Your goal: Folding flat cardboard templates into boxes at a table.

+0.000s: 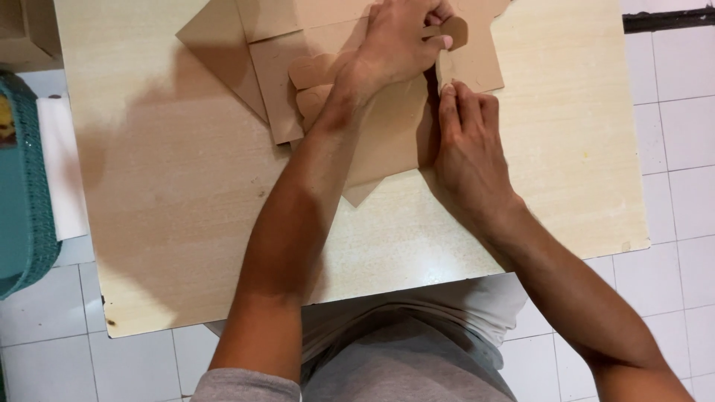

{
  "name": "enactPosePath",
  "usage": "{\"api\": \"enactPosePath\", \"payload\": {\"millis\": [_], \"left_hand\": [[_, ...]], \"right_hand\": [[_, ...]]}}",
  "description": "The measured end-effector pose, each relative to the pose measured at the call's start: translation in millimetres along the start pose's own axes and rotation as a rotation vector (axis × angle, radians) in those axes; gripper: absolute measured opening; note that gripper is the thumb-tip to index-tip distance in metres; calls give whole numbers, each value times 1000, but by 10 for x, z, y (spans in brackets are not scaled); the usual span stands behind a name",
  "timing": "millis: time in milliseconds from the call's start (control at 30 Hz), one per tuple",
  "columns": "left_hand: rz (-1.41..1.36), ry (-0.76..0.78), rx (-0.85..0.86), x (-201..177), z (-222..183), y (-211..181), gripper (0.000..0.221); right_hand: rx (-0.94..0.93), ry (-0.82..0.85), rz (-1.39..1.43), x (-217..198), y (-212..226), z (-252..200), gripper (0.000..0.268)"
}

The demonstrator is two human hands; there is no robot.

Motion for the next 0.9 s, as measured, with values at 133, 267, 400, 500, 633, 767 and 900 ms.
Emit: {"api": "enactPosePath", "payload": {"millis": [133, 267, 400, 500, 633, 767, 900], "left_hand": [[13, -17, -14, -5, -7, -2, 25], [26, 17, -82, 28, -9, 34, 26], [-39, -3, -89, 30, -9, 64, 24], [-82, -13, -132, 9, -22, 59, 23], [-161, -20, -118, -13, -13, 47, 21], [-179, -52, -130, -2, -12, 79, 22], [-205, -51, -169, -26, -46, 22, 23]], "right_hand": [[28, 114, -9, 124, -69, -48, 56], [65, 161, 94, 217, -7, -136, 63], [53, 147, 41, 194, 61, -137, 69], [25, 122, -25, 137, 133, -123, 68], [-13, 100, -81, 90, 180, -112, 65], [-10, 84, -89, 70, 172, -106, 65], [26, 110, 131, 74, 27, -85, 52]]}}
Point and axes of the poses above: each hand's wrist, its own z-axis towards the middle knuckle, its own x-axis out of the palm, y = z × x, the point moved 7 cm from there along z, towards the middle knuckle, and after that the axes turned 12 degrees about x, right-handed, at the moved point
